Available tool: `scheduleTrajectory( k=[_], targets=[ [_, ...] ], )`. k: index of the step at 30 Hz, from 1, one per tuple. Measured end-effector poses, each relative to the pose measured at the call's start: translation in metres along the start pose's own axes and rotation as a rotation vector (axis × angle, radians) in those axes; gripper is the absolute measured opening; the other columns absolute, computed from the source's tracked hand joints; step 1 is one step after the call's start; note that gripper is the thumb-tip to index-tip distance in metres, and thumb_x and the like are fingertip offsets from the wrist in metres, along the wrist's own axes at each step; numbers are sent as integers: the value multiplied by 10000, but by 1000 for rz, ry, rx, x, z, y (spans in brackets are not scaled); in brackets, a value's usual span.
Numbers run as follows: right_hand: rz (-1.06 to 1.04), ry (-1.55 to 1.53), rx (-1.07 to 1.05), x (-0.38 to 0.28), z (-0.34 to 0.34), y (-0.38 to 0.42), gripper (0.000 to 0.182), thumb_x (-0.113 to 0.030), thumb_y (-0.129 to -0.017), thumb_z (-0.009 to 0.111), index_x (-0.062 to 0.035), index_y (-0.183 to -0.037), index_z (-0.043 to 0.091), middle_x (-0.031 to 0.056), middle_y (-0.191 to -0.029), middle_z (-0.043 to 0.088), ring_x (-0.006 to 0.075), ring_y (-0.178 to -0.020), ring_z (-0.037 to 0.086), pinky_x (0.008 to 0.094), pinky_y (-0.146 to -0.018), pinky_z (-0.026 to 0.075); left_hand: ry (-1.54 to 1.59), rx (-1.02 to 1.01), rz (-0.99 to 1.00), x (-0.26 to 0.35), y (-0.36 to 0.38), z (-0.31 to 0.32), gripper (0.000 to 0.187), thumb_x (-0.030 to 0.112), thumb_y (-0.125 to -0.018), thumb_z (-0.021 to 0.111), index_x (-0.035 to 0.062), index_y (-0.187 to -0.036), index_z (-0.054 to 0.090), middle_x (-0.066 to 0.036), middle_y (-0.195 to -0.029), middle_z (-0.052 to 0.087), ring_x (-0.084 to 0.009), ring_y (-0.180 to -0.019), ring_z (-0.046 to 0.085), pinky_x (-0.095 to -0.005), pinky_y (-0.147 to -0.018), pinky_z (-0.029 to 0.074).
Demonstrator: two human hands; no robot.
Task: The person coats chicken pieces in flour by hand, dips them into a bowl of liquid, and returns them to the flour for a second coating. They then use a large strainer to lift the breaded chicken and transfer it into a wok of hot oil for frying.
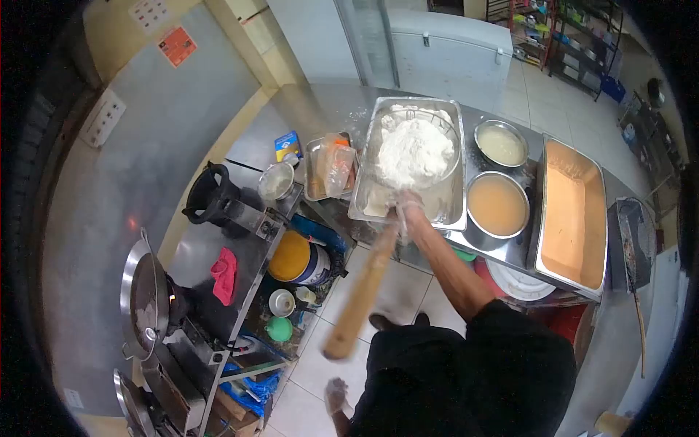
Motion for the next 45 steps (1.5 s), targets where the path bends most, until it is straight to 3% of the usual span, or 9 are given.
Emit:
scheduleTrajectory(
  k=[3, 4, 8, 15, 21, 28, 38, 42, 45],
  targets=[
    [165, 358, -28, -4, -25, -11, 203, -191, -845, 387, -80, -781, 545, 57, -693, 538, 172, -612, 534, 327, -546, 472, -182, -150, 254, 16, 64, 7, 128, 111, -757, 552, 51, -870, 564, -82, -727, 610, -189, -699, 612, -291, -566, 483],
    [168, 262, -38, 6, -31, -4, 206, -203, -841, 390, -78, -785, 545, 66, -711, 540, 178, -616, 536, 343, -549, 471, -397, -81, 43, -106, 67, 31, 206, 254, -741, 564, 67, -822, 598, -129, -786, 615, -289, -750, 607, -377, -635, 487],
    [70, -22, 6, -10, 9, 57, 214, -250, -816, 413, -81, -744, 523, 90, -736, 532, 227, -610, 540, 420, -538, 460, -751, -464, -149, -87, 112, 39, 324, 386, -740, 469, 85, -730, 589, -161, -802, 589, -337, -810, 569, -433, -665, 447],
    [143, -181, -103, 16, 0, 6, 151, -193, -789, 437, -93, -687, 485, 63, -640, 464, 188, -549, 463, 349, -495, 417, -688, -335, 264, 2, 120, 9, 220, 231, -790, 449, 53, -713, 552, -125, -755, 590, -275, -710, 590, -370, -576, 468],
    [208, 106, -75, 27, -40, -33, 159, -237, -800, 449, -98, -736, 491, 79, -707, 479, 198, -625, 492, 374, -489, 416, 276, -123, -93, -73, 85, -1, 174, 114, -831, 462, 31, -976, 507, -117, -860, 581, -225, -724, 607, -318, -524, 473],
    [20, 33, -59, 7, -27, 14, 281, -248, -814, 407, -17, -908, 537, 146, -812, 554, 269, -718, 570, 410, -600, 490, 212, 32, -260, -40, 58, -10, 197, 158, -834, 480, 49, -997, 506, -114, -877, 582, -239, -713, 593, -315, -548, 466],
    [22, 500, -94, -10, -47, 8, 127, -164, -762, 473, -55, -754, 538, 66, -650, 509, 197, -554, 531, 385, -467, 454, -600, -271, 106, -34, 92, 21, 168, 253, -741, 548, 102, -757, 620, -89, -836, 608, -269, -814, 566, -361, -693, 471],
    [159, -120, -191, 2, -2, -26, 129, -146, -810, 428, -78, -730, 503, 86, -659, 490, 205, -530, 492, 363, -475, 454, -353, -138, 369, -31, 101, 15, 147, 183, -733, 568, 63, -810, 604, -110, -820, 613, -261, -823, 581, -362, -697, 480],
    [-22, -192, -120, 2, -1, 52, 144, -169, -813, 440, -110, -696, 499, 48, -656, 477, 171, -565, 495, 347, -487, 440, 294, -203, -89, -65, 94, 19, 237, 151, -727, 590, 26, -926, 558, -141, -854, 599, -267, -833, 587, -367, -674, 485]
  ],
)
Point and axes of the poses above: each hand's wrist, its own y-axis away from the middle knuckle, its own z-axis out of the palm, x = y × z, the point moved 9 cm from there along -y, towards the middle knuckle
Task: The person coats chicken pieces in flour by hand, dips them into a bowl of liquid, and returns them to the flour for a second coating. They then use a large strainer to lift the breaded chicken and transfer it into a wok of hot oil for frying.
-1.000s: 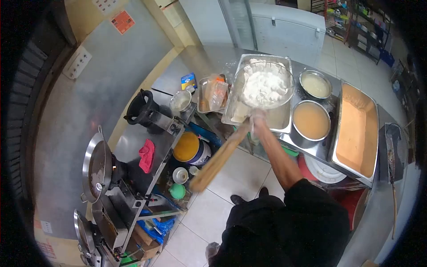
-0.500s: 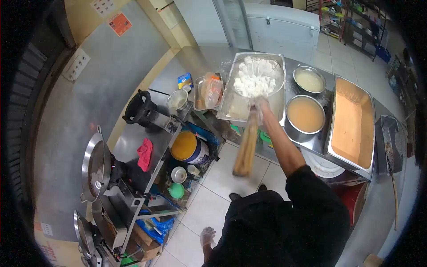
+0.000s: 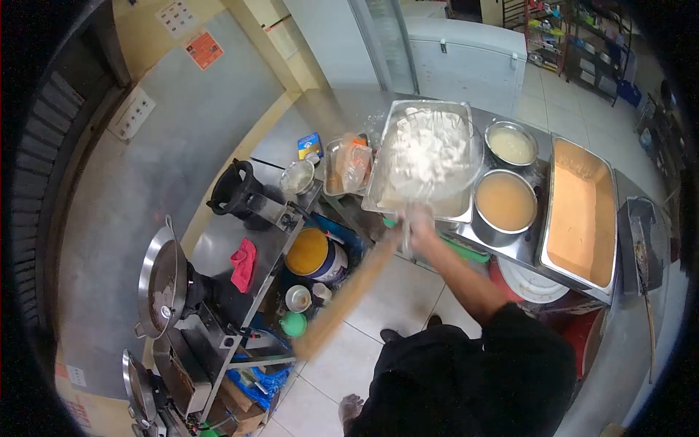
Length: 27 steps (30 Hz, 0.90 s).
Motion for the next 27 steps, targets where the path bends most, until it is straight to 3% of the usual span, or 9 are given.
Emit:
scheduleTrajectory(
  k=[5, 7, 9, 12, 13, 14, 16, 20, 27],
  targets=[
    [207, 145, 33, -12, -18, -16, 167, -205, -840, 408, -93, -780, 516, 94, -733, 531, 242, -629, 546, 428, -526, 467, 150, 167, -246, 41, 9, 9, 254, 134, -764, 567, 17, -985, 524, -145, -959, 573, -268, -833, 585, -351, -665, 481],
    [373, 36, -57, -22, 18, 6, 191, -230, -845, 394, -81, -814, 511, 98, -728, 534, 265, -614, 546, 449, -543, 475, -243, 80, 13, 52, -1, 6, 216, 128, -749, 566, 40, -946, 557, -113, -968, 584, -244, -823, 584, -342, -673, 481],
    [157, 49, -64, -5, -7, 11, 192, -229, -843, 401, -80, -798, 513, 91, -706, 526, 253, -598, 534, 420, -531, 469, -910, -13, 373, 67, -1, 24, 196, 128, -737, 563, 64, -921, 581, -87, -968, 594, -231, -820, 583, -345, -687, 481],
    [116, 93, -39, -8, -16, 25, 150, -163, -827, 420, -97, -724, 507, 51, -648, 493, 191, -558, 494, 327, -494, 434, -1043, 40, 150, -18, -29, 14, 167, 149, -733, 559, 94, -881, 612, -52, -953, 606, -210, -875, 563, -324, -753, 462],
    [130, 262, -3, -23, -24, 9, 149, -143, -823, 423, -102, -704, 503, 43, -638, 487, 179, -553, 486, 313, -488, 425, -1082, -60, 492, -56, -34, 25, 163, 199, -725, 579, 101, -846, 626, -50, -920, 613, -212, -907, 555, -332, -785, 450],
    [150, 432, 38, -29, -38, 7, 153, -122, -818, 426, -106, -685, 499, 34, -627, 480, 166, -549, 479, 298, -483, 416, -859, 62, 128, 8, -20, 16, 144, 224, -725, 583, 104, -785, 636, -37, -941, 609, -223, -897, 558, -344, -779, 454],
    [208, 236, 29, -26, -23, 25, 167, -118, -813, 428, -110, -661, 496, 36, -615, 485, 166, -547, 488, 302, -479, 423, -1112, -122, 554, -22, -27, 35, 155, 188, -751, 554, 74, -838, 612, -69, -950, 602, -236, -870, 573, -364, -734, 474],
    [161, -43, 8, 1, -16, 14, 151, -134, -780, 448, -96, -643, 500, 53, -612, 504, 177, -542, 504, 341, -494, 451, -440, -1, 54, 85, -3, 23, 212, 131, -788, 513, 25, -971, 534, -116, -951, 589, -239, -863, 579, -349, -713, 481],
    [250, -25, -2, 38, -29, -40, 300, -299, -818, 393, -32, -844, 527, 137, -729, 518, 245, -623, 532, 396, -527, 467, -439, -52, 205, 36, -18, 20, 269, 126, -804, 505, 14, -1047, 468, -132, -943, 577, -237, -839, 593, -342, -673, 485]
  ],
)
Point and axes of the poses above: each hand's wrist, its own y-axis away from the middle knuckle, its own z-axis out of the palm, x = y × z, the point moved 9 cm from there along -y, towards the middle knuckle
